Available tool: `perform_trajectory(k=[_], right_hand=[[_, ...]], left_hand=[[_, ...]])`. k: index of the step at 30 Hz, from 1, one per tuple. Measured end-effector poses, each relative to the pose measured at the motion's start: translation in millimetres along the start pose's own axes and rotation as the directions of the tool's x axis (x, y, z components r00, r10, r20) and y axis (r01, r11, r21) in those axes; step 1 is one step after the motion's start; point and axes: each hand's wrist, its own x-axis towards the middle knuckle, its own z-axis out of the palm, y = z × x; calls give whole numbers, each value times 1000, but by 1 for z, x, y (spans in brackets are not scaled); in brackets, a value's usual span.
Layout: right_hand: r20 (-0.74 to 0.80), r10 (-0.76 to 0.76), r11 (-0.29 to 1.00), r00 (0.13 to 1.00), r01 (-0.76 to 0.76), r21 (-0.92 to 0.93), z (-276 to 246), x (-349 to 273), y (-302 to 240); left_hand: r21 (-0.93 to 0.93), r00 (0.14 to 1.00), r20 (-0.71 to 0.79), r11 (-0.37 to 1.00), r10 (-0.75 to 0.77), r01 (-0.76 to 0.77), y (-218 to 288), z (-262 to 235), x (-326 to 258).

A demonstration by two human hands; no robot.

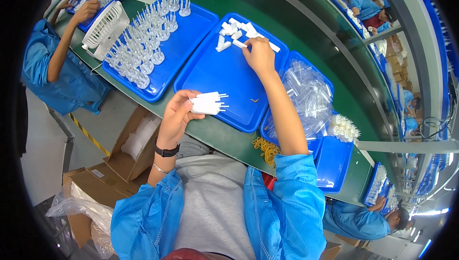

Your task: The person assembles plastic tubes into white plastic holders by hand, then secures them with rubber bands.

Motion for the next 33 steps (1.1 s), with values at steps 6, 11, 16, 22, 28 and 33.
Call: perform_trajectory(k=[6,11,16,22,28,33], right_hand=[[-35,-34,981,999,40,189,-46,-23,-21],[-4,-121,894,993,111,434,-97,-56,-57],[64,-298,851,952,235,470,-129,-75,-77],[-3,-396,859,918,372,352,-129,-77,-80],[-37,-432,865,901,426,266,-134,-75,-83],[-50,-452,862,891,450,232,-138,-75,-85]], left_hand=[[-8,994,-90,998,55,-56,2,6,6],[13,988,-127,996,91,-90,-8,-6,9],[26,977,-157,990,143,-140,-8,-3,8],[88,974,-129,980,187,-176,-6,-1,7],[100,972,-118,976,206,-195,-4,-3,6],[105,973,-128,978,194,-181,-3,-4,5]])
